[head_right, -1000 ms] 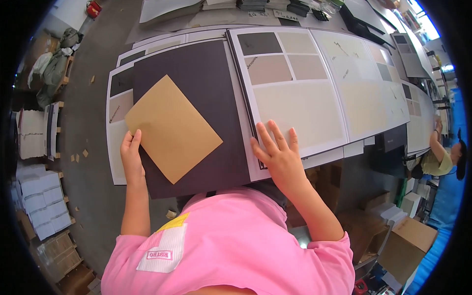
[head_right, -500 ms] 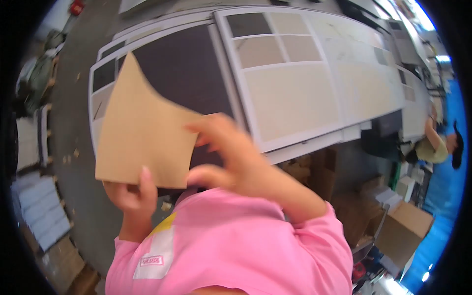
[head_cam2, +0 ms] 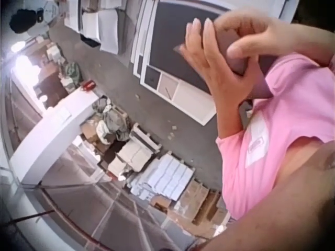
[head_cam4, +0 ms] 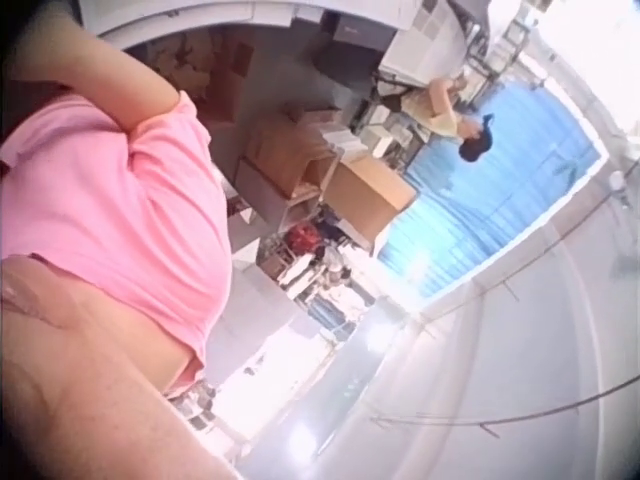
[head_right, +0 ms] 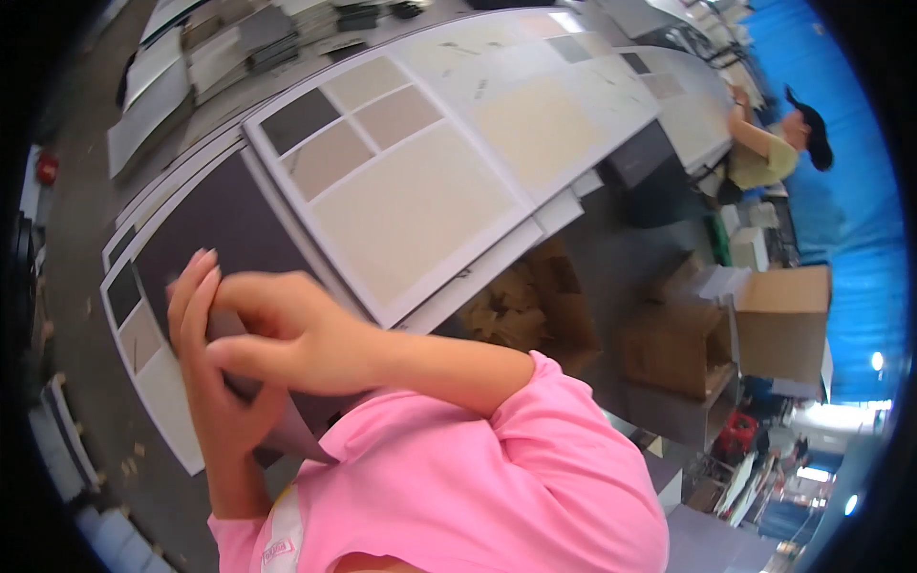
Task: Peeling the adhesive backing off material samples and sticking them into designated spots within a sample catalog.
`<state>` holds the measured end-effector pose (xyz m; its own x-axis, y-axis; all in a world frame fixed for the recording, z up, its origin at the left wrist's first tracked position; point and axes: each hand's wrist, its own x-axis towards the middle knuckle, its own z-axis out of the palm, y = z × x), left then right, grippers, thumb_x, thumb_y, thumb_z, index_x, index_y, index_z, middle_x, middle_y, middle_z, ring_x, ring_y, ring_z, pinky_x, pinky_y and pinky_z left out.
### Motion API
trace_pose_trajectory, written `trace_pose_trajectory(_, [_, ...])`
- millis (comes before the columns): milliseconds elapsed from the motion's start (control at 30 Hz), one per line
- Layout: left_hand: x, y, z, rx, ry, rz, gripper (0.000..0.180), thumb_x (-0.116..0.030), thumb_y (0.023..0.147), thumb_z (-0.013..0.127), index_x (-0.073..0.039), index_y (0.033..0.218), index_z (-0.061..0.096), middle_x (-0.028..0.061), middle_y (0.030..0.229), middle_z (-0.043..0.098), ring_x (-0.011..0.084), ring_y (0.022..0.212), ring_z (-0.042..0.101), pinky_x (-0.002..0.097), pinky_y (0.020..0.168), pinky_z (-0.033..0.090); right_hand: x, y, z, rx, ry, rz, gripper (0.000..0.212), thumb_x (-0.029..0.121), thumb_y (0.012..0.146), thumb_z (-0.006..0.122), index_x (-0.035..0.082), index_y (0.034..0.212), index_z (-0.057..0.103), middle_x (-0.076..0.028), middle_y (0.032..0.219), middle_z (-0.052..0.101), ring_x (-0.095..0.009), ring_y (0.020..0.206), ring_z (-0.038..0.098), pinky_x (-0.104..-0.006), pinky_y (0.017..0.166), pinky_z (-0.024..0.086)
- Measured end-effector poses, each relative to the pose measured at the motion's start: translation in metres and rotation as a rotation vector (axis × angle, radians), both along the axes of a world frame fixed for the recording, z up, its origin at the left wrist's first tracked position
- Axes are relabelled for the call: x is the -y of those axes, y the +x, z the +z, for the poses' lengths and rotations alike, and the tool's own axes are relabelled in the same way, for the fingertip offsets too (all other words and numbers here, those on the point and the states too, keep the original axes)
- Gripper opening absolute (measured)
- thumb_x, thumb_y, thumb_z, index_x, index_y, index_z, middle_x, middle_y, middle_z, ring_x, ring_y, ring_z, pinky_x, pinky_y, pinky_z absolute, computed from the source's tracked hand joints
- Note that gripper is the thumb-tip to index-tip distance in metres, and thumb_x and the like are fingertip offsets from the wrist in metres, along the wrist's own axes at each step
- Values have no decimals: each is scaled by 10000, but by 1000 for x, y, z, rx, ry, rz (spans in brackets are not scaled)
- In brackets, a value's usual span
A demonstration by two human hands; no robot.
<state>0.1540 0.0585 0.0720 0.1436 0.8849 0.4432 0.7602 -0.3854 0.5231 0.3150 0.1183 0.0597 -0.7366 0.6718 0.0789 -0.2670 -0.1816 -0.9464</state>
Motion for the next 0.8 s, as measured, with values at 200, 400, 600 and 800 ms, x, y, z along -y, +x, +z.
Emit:
trace_pose_trajectory(200, [-24,-15,-27,266,-176,-188,815,-213,720,752,-24,1441,421,205,1474,405,389,1370,392,477,1149,289,-16,-11,-46,-197,-230,-167,114,115,959,641,10,1002,637,-6,874,624,-83,813,598,-244,728,516])
trace_pose_trajectory(400, [-20,-10,-39,484,-237,-168,843,-153,726,705,-32,1490,369,153,1411,482,302,1276,492,386,1082,369,-17,-23,-44,-273,-316,-129,153,166,969,650,17,973,619,8,821,590,-91,782,596,-240,714,519])
trace_pose_trajectory(600, [-24,-7,-42,582,-232,-208,877,-207,769,672,-29,1529,271,191,1479,415,301,1362,422,397,1117,330,-20,-35,-54,-362,-407,-136,174,218,977,647,66,909,595,22,790,571,-60,737,556,-217,638,475])
trace_pose_trajectory(800, [-26,-9,-47,603,-201,-228,910,-248,769,661,-12,1536,231,215,1502,379,318,1399,373,418,1139,297,-21,-40,-55,-355,-325,-158,199,254,995,619,87,895,573,26,762,565,-49,672,538,-204,575,444])
